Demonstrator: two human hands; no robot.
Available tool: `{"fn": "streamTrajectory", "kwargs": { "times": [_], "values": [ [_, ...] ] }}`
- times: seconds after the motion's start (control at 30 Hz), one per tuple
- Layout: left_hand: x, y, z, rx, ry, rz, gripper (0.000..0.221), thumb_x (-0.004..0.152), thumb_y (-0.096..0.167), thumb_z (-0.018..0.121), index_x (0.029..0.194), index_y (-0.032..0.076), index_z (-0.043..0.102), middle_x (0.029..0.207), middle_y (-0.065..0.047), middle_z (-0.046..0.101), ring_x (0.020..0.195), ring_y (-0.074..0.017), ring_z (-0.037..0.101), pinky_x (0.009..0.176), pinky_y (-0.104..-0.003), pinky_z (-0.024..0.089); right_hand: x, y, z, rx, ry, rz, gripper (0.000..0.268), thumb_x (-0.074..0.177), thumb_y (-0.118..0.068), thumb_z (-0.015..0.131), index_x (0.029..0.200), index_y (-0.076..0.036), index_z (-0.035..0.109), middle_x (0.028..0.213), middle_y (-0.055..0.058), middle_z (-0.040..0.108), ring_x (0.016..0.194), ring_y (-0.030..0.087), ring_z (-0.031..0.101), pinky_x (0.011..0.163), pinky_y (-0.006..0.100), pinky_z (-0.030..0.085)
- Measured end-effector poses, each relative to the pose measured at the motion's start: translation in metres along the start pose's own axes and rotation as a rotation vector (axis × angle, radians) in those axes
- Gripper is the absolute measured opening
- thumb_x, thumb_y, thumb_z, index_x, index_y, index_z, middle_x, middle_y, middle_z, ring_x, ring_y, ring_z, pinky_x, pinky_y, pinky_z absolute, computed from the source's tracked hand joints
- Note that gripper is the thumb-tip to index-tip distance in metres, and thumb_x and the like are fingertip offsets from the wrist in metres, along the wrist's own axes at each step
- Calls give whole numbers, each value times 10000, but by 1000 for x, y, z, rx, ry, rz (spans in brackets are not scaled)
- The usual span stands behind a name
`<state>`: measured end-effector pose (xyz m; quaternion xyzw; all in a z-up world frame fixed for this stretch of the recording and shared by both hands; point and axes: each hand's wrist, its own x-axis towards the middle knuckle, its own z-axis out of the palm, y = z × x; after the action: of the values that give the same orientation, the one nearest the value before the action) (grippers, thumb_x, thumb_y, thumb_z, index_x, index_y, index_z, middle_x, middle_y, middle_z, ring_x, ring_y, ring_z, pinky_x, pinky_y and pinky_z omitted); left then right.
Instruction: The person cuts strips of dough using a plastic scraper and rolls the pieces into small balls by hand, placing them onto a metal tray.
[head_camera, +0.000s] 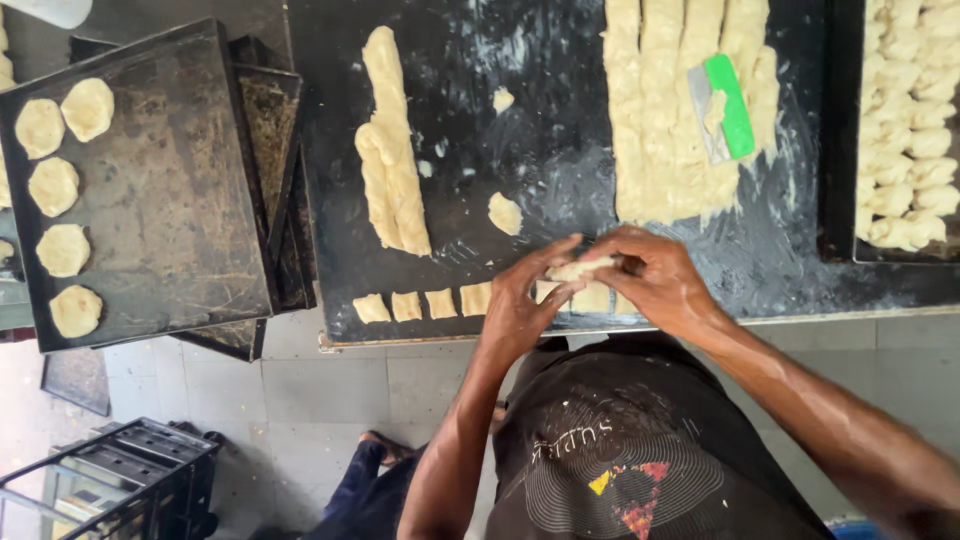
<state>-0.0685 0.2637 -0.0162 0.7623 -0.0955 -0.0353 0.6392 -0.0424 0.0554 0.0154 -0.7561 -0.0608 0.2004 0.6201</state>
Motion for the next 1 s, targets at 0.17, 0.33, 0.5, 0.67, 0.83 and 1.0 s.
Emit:
{"fn": "streamTrajectory", "kwargs": {
  "times": [0.17,0.33,0.5,0.67,0.83,1.0],
  "values": [
    [17,1,29,377,-146,-213,230,875,116,743,1091,41,768,939,-164,755,667,-209,669,629,-330,550,-5,-20,-60,-88,-566,-228,171,884,-57,759,1050,-58,798,970,26,792,851,136,771,766,325,611],
    [36,-8,72,256,-155,-172,241,883,118,761,1086,-4,716,860,-186,744,689,-172,736,608,-357,544,-3,-11,-104,-400,-340,264,627,822,-217,827,1370,-140,532,1219,39,611,907,184,702,839,354,626],
    [58,-24,116,-249,-425,-445,400,960,134,702,1328,-14,649,1032,-123,730,879,-139,663,783,-320,576,-41,38,-126,408,-205,-214,355,970,-227,703,1243,-6,652,1204,109,560,1160,259,594,1161,412,520],
    [80,-21,166,-850,-433,-762,405,1046,66,562,1414,-104,557,1271,-180,705,1128,-257,711,968,-341,577,-75,71,-169,-842,101,-492,428,789,-40,703,1213,-96,689,1324,140,600,1253,353,576,1026,468,527],
    [114,30,215,-237,-595,-166,605,901,-150,518,1478,-2,624,1709,-233,381,1545,-326,422,1144,-364,447,-73,84,-223,-140,335,-71,245,903,-66,709,1145,-84,744,1160,93,716,1089,266,673,913,378,573],
    [141,83,203,-191,-356,-179,427,991,-17,589,1410,63,586,1663,-185,310,1496,-311,422,1158,-395,462,-71,50,-312,1011,425,-67,163,1097,-116,665,1027,0,757,1152,213,784,803,206,700,678,303,606]
  ]
}}
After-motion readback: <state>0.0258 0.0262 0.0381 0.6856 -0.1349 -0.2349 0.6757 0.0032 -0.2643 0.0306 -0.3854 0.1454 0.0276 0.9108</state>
